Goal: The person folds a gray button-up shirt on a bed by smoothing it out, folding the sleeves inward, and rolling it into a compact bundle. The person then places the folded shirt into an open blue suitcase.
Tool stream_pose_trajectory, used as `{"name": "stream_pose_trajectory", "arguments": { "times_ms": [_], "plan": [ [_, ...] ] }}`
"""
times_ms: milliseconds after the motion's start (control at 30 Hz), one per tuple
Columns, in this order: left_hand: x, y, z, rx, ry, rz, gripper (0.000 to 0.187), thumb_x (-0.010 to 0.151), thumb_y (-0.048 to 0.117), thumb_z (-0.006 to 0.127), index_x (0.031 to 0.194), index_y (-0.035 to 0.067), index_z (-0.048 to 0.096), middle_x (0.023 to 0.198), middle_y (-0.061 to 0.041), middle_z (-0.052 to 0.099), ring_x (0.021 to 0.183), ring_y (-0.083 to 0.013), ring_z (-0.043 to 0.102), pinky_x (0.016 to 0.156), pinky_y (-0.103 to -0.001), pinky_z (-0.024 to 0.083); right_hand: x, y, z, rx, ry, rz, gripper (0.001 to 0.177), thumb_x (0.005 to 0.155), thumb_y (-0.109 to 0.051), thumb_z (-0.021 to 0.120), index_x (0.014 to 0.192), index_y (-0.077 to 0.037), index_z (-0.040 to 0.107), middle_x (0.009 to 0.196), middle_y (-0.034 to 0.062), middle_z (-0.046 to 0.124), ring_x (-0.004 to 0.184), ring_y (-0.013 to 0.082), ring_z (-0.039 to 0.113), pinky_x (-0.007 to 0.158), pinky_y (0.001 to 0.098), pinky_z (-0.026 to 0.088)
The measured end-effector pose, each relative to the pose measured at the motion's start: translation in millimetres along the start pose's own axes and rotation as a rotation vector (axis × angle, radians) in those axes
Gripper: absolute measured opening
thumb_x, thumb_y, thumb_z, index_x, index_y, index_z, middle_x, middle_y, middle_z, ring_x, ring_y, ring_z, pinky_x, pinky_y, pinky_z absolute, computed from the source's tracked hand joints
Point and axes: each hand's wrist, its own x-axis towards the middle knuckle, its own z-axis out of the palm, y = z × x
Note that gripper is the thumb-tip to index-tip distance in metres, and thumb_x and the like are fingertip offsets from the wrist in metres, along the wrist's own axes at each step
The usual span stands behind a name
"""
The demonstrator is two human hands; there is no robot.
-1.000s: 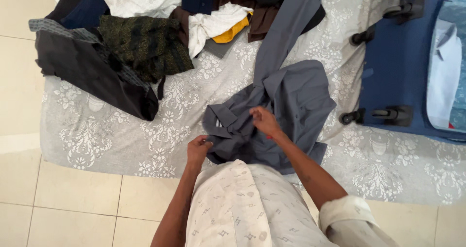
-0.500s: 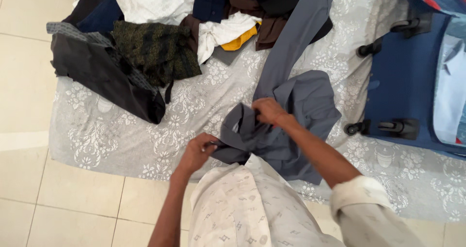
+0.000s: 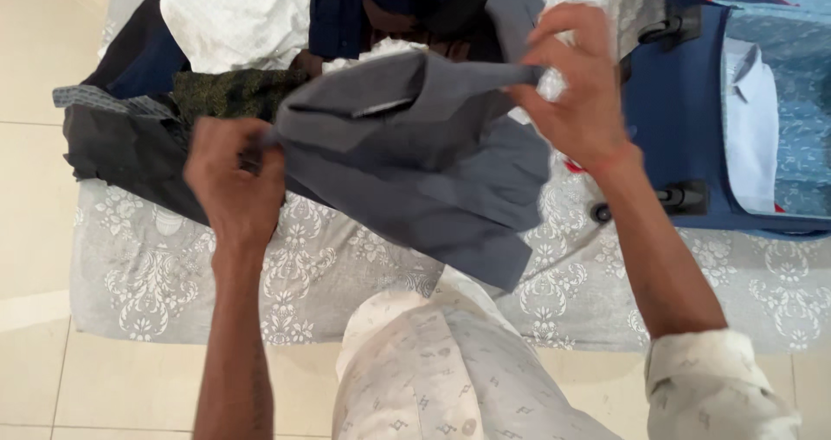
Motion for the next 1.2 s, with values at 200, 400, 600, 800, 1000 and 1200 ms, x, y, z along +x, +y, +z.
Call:
{"name": "stream_pose_trajectory", "arguments": {
  "times_ms": [200, 400, 600, 800, 1000, 1200],
  "plan": [
    [17, 18, 14, 0.069, 0.222, -0.016, 0.031, 0.089, -0.019, 0.063, 0.111, 0.001, 0.07, 0.104, -0.009, 0.052, 0.088, -0.0197, 0.058, 0.072, -0.031, 0.046, -30, -21, -15, 0.032, -0.072, 0.116, 0.037, 0.071, 0.004, 0.085, 0.094, -0.005, 0.058, 0.105, 0.0128, 0.063, 0.112, 0.0367, 0.063, 0.096, 0.0442, 0.051],
    [37, 8, 13, 0.212, 0.334, 0.18, 0.03, 0.099, -0.019, 0.062, 0.111, 0.006, 0.072, 0.104, -0.004, 0.049, 0.095, -0.016, 0.056, 0.077, -0.027, 0.05, -49, -25, -37, -0.066, -0.063, 0.386, 0.027, 0.085, 0.0, 0.086, 0.1, -0.004, 0.064, 0.091, 0.0076, 0.068, 0.078, 0.018, 0.067, 0.069, 0.0299, 0.052],
    [62, 31, -23, 0.207, 0.517, 0.261, 0.017, 0.106, -0.012, 0.068, 0.112, 0.002, 0.074, 0.097, -0.005, 0.056, 0.074, -0.0171, 0.051, 0.066, -0.034, 0.041, -36, -52, -55, 0.049, 0.092, 0.343, 0.025, 0.091, -0.005, 0.088, 0.102, 0.0, 0.067, 0.089, 0.0078, 0.067, 0.073, 0.0134, 0.059, 0.064, 0.0275, 0.046],
    [61, 29, -38, 0.37, 0.322, 0.367, 0.018, 0.095, -0.014, 0.066, 0.104, -0.001, 0.074, 0.085, -0.008, 0.062, 0.07, -0.0159, 0.055, 0.059, -0.032, 0.041, -61, -69, -54, 0.131, -0.162, 0.576, 0.013, 0.087, -0.008, 0.083, 0.095, -0.002, 0.073, 0.077, 0.0054, 0.066, 0.063, 0.0112, 0.057, 0.058, 0.0278, 0.042],
    [99, 29, -28, 0.165, 0.347, 0.37, 0.021, 0.104, -0.014, 0.056, 0.11, -0.001, 0.07, 0.099, -0.012, 0.07, 0.081, -0.0207, 0.067, 0.065, -0.031, 0.05, -73, -81, -92, 0.205, 0.16, 0.631, 0.019, 0.092, -0.013, 0.081, 0.101, -0.001, 0.07, 0.081, -0.0002, 0.062, 0.071, 0.0046, 0.052, 0.062, 0.0214, 0.041],
    [117, 44, 55, 0.308, 0.08, 0.213, 0.01, 0.105, 0.012, 0.07, 0.098, 0.004, 0.069, 0.089, -0.016, 0.072, 0.077, -0.0348, 0.069, 0.067, -0.047, 0.051, -105, -55, -90, 0.287, 0.21, 0.946, 0.017, 0.095, -0.016, 0.078, 0.098, -0.001, 0.071, 0.079, -0.0065, 0.059, 0.072, 0.001, 0.047, 0.061, 0.0196, 0.038]
  ]
}}
